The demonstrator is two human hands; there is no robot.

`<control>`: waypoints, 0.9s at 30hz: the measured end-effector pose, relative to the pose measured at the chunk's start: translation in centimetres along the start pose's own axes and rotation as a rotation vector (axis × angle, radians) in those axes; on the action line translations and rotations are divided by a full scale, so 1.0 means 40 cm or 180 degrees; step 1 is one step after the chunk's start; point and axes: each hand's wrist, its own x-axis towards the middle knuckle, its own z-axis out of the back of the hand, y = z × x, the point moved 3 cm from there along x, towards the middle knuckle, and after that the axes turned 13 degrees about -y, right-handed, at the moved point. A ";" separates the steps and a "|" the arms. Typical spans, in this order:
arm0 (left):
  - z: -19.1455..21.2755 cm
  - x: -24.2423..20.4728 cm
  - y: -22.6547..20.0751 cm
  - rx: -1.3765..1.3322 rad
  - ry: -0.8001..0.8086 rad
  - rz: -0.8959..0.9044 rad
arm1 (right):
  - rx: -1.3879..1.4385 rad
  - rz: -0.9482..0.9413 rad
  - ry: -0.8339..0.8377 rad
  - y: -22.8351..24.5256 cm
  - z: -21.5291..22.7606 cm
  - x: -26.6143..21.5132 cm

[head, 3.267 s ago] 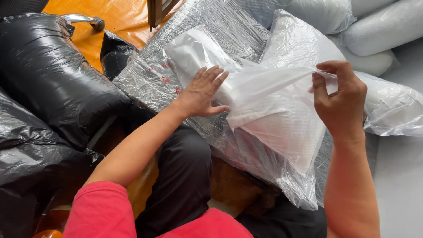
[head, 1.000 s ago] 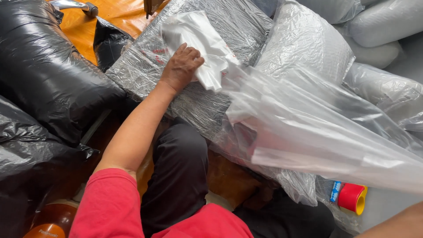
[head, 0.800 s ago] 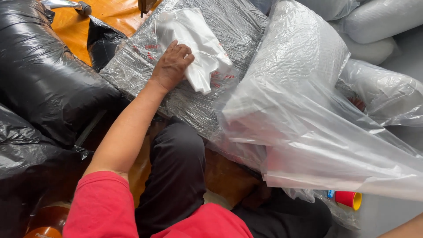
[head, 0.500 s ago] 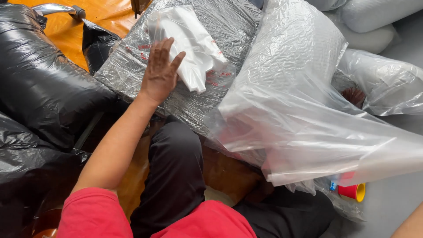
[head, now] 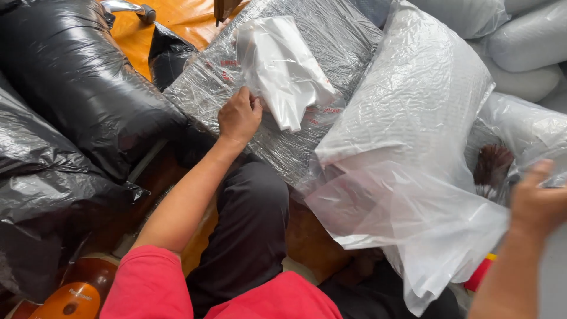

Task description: The person is stuffing a large white pillow into a clear plastic bag and then using a vacuum cleaner to remove air and compress the pillow.

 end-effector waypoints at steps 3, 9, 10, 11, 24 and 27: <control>0.004 -0.007 -0.005 -0.0767 -0.0086 0.0330 | 0.2326 0.0022 0.0594 0.748 0.153 0.194; -0.008 -0.031 -0.003 -0.1468 -0.0458 0.0881 | 0.1992 0.0733 0.1501 1.224 -0.028 0.092; -0.004 -0.031 -0.009 -0.1467 -0.0468 0.0878 | 0.1997 0.0737 0.1493 1.236 -0.065 0.094; 0.000 -0.031 -0.011 -0.1568 -0.0505 0.0994 | 0.1935 0.0781 0.1293 1.249 -0.099 0.098; 0.211 -0.065 -0.105 -0.2066 -0.0722 0.0523 | 0.2843 -0.0222 0.1289 1.329 -0.225 0.145; 0.178 -0.088 -0.055 -0.2018 -0.0538 0.0544 | 0.3391 -0.0775 0.1432 1.334 -0.262 0.135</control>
